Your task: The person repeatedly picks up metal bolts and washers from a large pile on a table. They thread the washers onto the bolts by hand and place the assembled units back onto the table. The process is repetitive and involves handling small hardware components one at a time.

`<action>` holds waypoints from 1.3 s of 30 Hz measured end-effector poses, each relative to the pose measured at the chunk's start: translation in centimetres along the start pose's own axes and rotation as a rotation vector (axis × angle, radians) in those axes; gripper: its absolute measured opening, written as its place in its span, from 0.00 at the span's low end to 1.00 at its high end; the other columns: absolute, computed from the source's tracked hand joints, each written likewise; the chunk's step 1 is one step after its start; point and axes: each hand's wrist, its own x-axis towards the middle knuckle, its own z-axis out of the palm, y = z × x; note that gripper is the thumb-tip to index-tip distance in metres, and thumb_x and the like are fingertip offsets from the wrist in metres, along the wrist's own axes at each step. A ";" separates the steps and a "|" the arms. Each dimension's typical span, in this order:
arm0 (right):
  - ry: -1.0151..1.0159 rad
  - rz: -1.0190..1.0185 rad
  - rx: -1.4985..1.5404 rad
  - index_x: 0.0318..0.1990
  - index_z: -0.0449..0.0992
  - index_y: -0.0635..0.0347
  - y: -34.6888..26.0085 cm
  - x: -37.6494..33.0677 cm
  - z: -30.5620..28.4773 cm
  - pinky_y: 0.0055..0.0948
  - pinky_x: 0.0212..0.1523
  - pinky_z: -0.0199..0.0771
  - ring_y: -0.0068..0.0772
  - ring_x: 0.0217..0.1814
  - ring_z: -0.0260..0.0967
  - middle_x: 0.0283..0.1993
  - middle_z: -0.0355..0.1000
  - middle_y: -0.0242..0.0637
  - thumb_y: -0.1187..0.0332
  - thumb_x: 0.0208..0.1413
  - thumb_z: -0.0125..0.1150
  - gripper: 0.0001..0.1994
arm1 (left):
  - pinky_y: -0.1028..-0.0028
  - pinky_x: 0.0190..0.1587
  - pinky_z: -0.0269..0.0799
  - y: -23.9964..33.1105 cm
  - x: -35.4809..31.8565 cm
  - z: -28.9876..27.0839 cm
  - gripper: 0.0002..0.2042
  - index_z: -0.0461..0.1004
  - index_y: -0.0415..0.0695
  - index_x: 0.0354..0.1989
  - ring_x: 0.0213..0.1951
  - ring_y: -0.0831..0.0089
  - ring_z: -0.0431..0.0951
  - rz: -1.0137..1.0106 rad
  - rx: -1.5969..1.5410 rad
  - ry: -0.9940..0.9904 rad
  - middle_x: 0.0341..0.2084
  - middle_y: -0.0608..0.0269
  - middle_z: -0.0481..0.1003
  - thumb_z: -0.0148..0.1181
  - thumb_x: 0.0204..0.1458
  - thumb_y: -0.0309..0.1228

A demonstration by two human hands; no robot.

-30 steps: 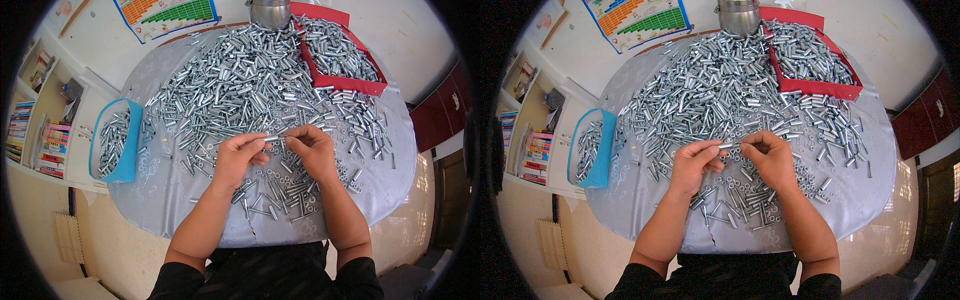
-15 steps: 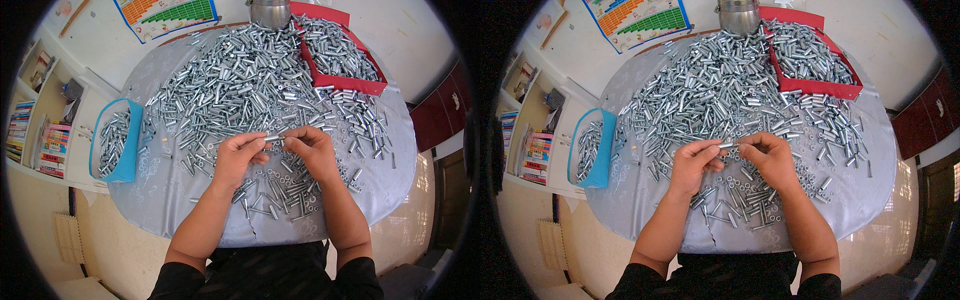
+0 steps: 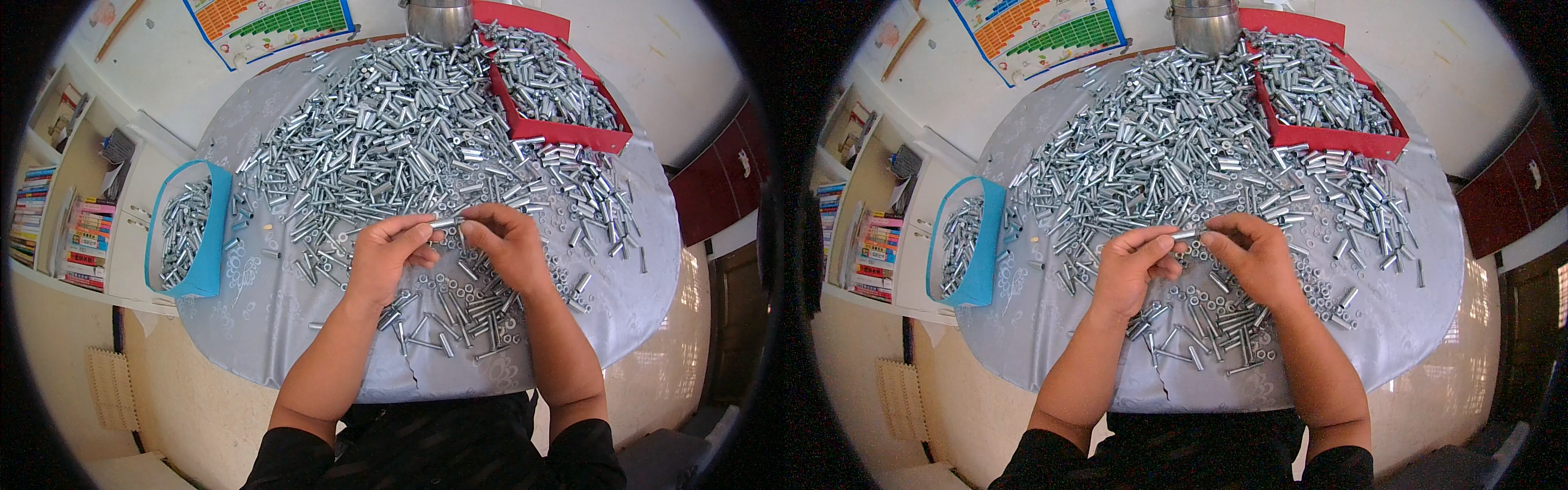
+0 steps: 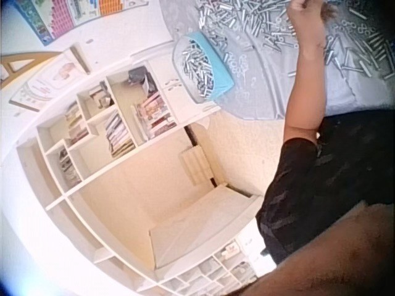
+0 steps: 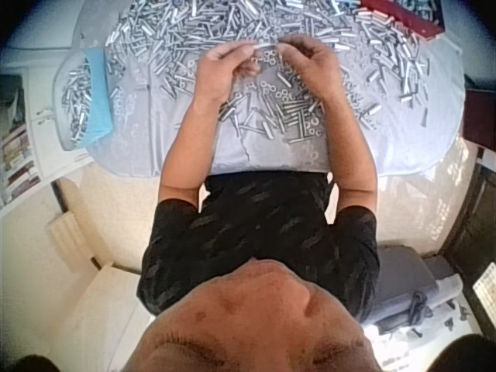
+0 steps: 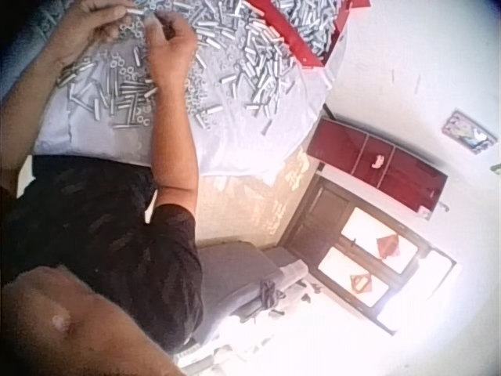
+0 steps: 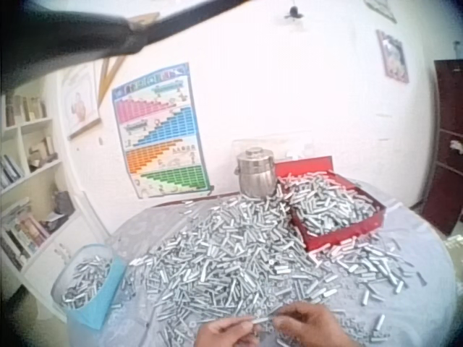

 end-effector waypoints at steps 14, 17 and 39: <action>-0.080 -0.602 -0.933 0.33 0.80 0.55 1.0 0.8 1.1 0.37 0.43 0.68 0.41 0.39 0.69 0.34 0.71 0.35 0.67 0.41 0.67 0.09 | 0.77 0.29 0.78 0.4 0.1 -0.3 0.11 0.75 0.34 0.46 0.26 0.74 0.80 0.059 -0.067 0.129 0.35 0.52 0.80 0.57 0.57 0.25; -0.083 -0.613 -0.983 0.32 0.79 0.55 1.2 1.0 1.5 0.37 0.41 0.68 0.40 0.37 0.68 0.32 0.70 0.35 0.67 0.41 0.66 0.08 | 0.77 0.29 0.78 0.4 0.1 -0.2 0.11 0.75 0.35 0.46 0.26 0.75 0.80 0.052 -0.061 0.125 0.35 0.53 0.80 0.57 0.57 0.25; 0.020 -0.022 0.126 0.39 0.77 0.67 -0.2 0.3 1.0 0.21 0.40 0.72 0.20 0.38 0.72 0.36 0.77 0.32 0.77 0.54 0.62 0.06 | 0.76 0.30 0.78 0.0 0.0 -0.2 0.11 0.76 0.34 0.46 0.26 0.73 0.80 0.046 0.024 0.042 0.33 0.53 0.81 0.59 0.55 0.25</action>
